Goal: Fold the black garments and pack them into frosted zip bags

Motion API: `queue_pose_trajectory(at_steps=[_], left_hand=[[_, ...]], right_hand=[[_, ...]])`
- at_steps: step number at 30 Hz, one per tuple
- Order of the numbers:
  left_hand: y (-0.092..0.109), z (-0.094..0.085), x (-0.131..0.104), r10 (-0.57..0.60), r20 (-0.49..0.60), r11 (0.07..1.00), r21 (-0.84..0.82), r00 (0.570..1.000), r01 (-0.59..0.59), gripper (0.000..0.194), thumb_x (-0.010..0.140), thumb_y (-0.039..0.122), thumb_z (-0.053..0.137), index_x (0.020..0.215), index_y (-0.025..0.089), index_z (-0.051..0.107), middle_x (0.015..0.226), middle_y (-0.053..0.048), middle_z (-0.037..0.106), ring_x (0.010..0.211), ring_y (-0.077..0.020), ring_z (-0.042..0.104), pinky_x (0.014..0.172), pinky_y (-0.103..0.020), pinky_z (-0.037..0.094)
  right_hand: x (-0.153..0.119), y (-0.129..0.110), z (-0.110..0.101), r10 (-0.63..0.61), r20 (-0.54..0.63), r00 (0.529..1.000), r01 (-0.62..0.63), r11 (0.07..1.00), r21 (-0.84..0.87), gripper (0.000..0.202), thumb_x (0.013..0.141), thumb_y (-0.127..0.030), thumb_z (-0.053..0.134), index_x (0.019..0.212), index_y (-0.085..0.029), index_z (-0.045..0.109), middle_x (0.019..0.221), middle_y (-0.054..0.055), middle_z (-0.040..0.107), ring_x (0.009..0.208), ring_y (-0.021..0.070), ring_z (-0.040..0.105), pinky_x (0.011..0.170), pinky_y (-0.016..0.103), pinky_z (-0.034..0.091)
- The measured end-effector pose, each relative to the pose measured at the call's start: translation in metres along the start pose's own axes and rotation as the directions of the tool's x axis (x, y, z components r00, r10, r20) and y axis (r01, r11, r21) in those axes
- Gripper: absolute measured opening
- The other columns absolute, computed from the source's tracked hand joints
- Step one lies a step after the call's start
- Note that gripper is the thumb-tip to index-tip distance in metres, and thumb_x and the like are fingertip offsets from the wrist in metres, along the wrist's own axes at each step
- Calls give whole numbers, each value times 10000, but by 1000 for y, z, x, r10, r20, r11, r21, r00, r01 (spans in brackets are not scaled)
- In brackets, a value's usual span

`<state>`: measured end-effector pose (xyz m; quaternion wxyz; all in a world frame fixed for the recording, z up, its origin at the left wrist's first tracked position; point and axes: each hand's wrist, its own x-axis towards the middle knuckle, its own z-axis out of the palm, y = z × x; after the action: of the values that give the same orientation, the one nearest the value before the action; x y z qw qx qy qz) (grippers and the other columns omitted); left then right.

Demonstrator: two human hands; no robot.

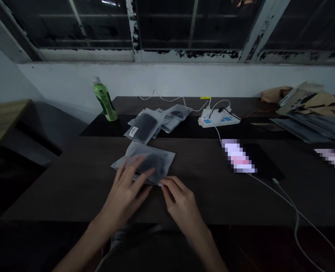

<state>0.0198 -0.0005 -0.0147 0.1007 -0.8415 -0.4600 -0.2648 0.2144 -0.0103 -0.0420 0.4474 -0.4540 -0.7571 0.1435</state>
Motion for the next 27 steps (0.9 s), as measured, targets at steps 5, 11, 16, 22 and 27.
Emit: queue_pose_trajectory(at_steps=[5,11,16,22,27], left_hand=[[13,13,1,79,-63,984,-152,995,-87,180,971,171,537,1094,136,663,1352,-137,608,1322,-270,524,1130,-490,413],[5,25,-5,129,-57,973,-187,990,-137,246,992,119,465,1144,113,658,1208,-97,711,1228,-251,610,1098,-483,451],[5,24,-7,142,-40,971,-191,989,-147,280,1004,129,428,1155,126,664,1202,-103,718,1173,-241,653,1019,-439,531],[5,19,-8,124,-67,972,-194,990,-135,237,993,126,458,1068,136,681,1192,-99,723,1123,-219,683,997,-391,559],[2,14,-3,95,-92,974,-195,991,-111,184,964,134,515,956,164,697,1250,-83,699,1208,-227,635,1101,-435,477]], right_hand=[[-1,-4,6,-39,-55,998,37,999,-37,190,931,-90,559,981,-204,704,1015,44,715,918,149,707,867,247,577],[-1,-7,6,-37,-51,998,37,999,7,229,926,-108,551,1063,-201,709,1063,64,729,973,175,711,882,273,595],[-2,-5,5,-20,31,999,21,999,-24,289,960,-128,490,1101,-246,713,1095,57,731,986,190,716,899,322,604],[-3,-2,6,-58,106,993,72,988,-134,295,974,-130,478,1111,-235,716,1119,53,734,969,197,722,908,344,600],[1,-3,1,-144,154,978,172,968,-185,274,962,-113,489,1090,-224,704,1126,51,734,942,200,722,895,359,589]])
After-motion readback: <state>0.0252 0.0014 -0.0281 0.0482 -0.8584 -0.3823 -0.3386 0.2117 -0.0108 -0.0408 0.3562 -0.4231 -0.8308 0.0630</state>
